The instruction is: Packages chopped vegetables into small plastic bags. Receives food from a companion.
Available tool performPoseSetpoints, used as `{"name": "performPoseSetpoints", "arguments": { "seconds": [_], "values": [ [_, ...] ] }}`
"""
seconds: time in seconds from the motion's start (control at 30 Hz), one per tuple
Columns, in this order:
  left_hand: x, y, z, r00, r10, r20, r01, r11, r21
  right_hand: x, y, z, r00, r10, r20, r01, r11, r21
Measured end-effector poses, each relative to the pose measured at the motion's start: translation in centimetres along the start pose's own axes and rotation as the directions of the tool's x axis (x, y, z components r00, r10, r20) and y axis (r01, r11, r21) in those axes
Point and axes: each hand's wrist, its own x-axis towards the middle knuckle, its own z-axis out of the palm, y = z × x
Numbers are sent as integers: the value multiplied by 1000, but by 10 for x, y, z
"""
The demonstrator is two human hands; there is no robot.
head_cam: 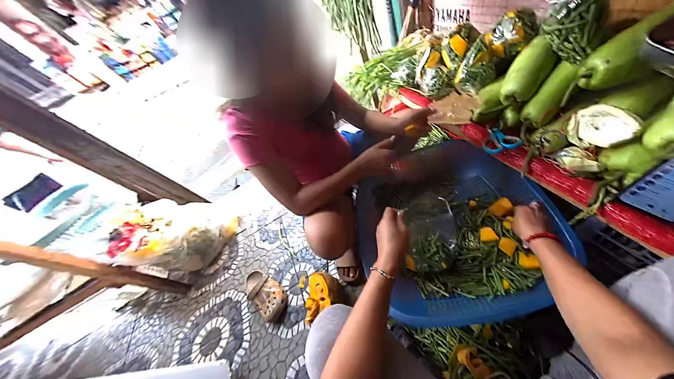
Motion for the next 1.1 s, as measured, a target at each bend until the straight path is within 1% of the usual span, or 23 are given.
{"name": "performPoseSetpoints", "arguments": {
  "seconds": [0.03,0.13,0.2,0.27,0.33,0.4,0.47,0.53,0.6,0.63,0.67,0.73,0.77,0.8,0.83,0.87,0.9,0.93,0.97,1.0,1.03,1.07,1.1],
  "values": [
    [-3,1,1,1000,11,3,-11,1000,-1,1,8,7,1000,9,12,-9,998,-62],
    [-12,-1,3,998,58,-22,-59,998,-27,-5,12,29,1000,3,22,0,989,-148],
    [-19,-4,4,995,90,-46,-92,995,-44,-6,12,33,1000,9,26,-5,988,-156],
    [-25,-6,5,991,125,-45,-127,991,-45,-2,11,28,995,26,96,-9,984,-178],
    [-30,-6,7,983,178,-48,-179,983,-34,1,11,24,985,10,175,17,989,-149],
    [-32,-7,10,977,208,-56,-210,977,-34,1,15,26,980,-23,197,41,995,-86],
    [-32,-8,9,978,197,-75,-200,979,-37,-4,16,31,991,-17,136,22,999,-39],
    [-32,-8,7,982,160,-98,-166,985,-48,-14,14,26,998,41,57,-40,999,-11],
    [-31,-9,4,984,132,-118,-141,988,-69,-27,5,8,994,109,21,-108,994,-34],
    [-31,-10,4,984,128,-125,-138,987,-79,-33,-1,-3,993,120,14,-119,991,-58],
    [-31,-11,5,983,128,-130,-140,986,-89,-38,-8,-15,995,102,17,-101,993,-67],
    [-32,-11,9,981,136,-139,-151,983,-103,-45,-25,-43,999,-15,46,16,999,-29],
    [-32,-10,10,980,141,-142,-157,982,-106,-49,-36,-56,993,-113,43,111,993,44],
    [-32,-10,11,979,144,-144,-160,982,-104,-56,-49,-67,976,-216,7,212,965,151],
    [-33,-10,13,979,147,-144,-162,981,-105,-67,-63,-76,950,-308,-45,308,910,278],
    [-33,-10,14,978,148,-145,-164,981,-106,-81,-78,-83,913,-396,-97,399,820,411],
    [-33,-10,15,978,148,-146,-164,980,-109,-95,-93,-86,860,-491,-141,482,689,540],
    [-33,-10,16,978,146,-146,-163,980,-112,-105,-106,-85,797,-584,-157,526,540,657],
    [-32,-9,16,979,141,-145,-159,980,-118,-113,-119,-81,733,-667,-132,518,423,743],
    [-32,-8,17,981,128,-145,-148,980,-130,-116,-130,-76,680,-729,-79,501,384,775],
    [-32,-6,16,983,107,-148,-129,981,-147,-115,-140,-70,646,-763,-10,510,422,749],
    [-31,-4,15,986,79,-148,-104,981,-163,-111,-149,-63,635,-769,74,541,511,668],
    [-31,-4,12,989,54,-140,-77,982,-170,-103,-156,-57,634,-752,180,571,612,547]
  ]
}}
